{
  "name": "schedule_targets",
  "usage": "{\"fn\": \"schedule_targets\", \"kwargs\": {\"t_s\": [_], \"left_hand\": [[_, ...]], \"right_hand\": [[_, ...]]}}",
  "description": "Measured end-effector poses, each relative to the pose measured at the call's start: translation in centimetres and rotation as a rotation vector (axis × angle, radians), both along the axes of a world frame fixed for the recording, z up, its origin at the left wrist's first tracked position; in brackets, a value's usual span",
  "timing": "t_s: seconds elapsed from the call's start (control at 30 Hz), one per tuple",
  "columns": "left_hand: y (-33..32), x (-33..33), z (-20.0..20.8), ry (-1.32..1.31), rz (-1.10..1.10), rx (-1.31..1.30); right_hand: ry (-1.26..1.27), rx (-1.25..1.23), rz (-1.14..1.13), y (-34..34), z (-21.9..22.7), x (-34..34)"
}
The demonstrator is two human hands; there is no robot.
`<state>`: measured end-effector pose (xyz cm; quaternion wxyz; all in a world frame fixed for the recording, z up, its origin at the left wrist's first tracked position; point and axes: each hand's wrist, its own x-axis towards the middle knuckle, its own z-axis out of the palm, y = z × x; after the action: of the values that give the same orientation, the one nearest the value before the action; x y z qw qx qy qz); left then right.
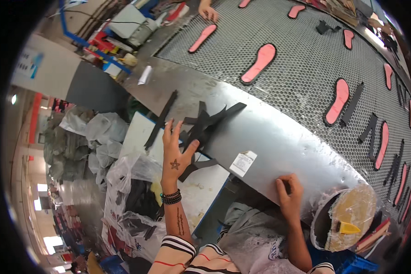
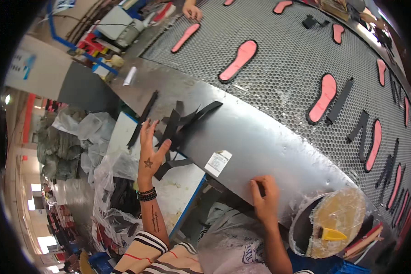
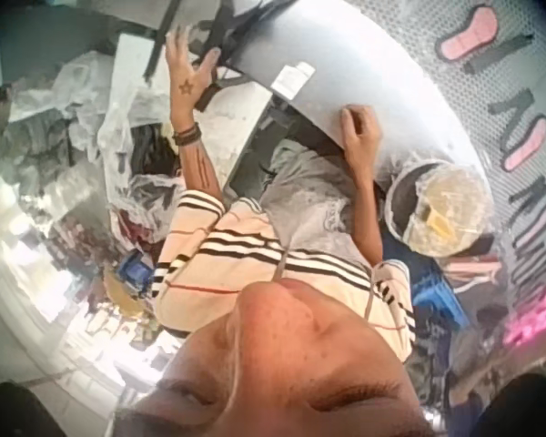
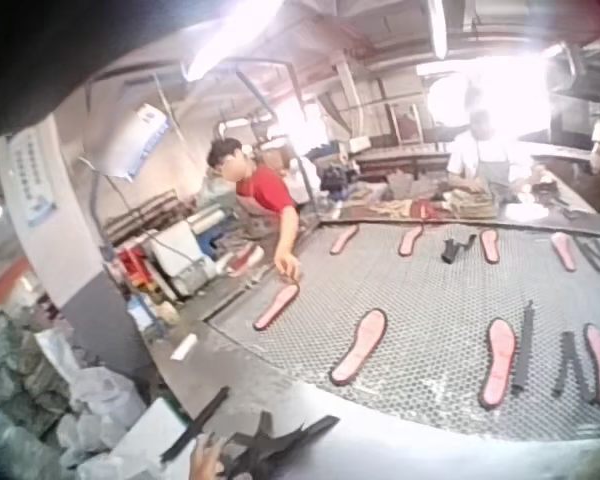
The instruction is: The person applies adhesive to shoe straps using a small scraper, places the straps onto shoe soles on a conveyor belt, and retrieves more straps from a plastic bag.
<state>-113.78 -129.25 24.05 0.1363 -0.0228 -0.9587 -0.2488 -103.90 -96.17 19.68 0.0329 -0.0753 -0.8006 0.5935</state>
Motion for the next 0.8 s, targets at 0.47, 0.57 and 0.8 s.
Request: {"fn": "schedule_targets", "kwargs": {"t_s": [0.47,0.57,0.8], "left_hand": [[-30.4,-5.9,-15.1,0.418,-0.025,-0.981],[-28.7,-11.5,-15.3,0.162,0.162,-0.472],[-9.6,-5.9,1.6,-0.093,-0.019,1.293]], "right_hand": [[0.331,0.132,0.14,8.3,10.6,18.3],[0.146,0.432,-0.273,13.9,10.6,19.4],[0.097,1.024,-0.126,20.0,8.3,19.3]]}}
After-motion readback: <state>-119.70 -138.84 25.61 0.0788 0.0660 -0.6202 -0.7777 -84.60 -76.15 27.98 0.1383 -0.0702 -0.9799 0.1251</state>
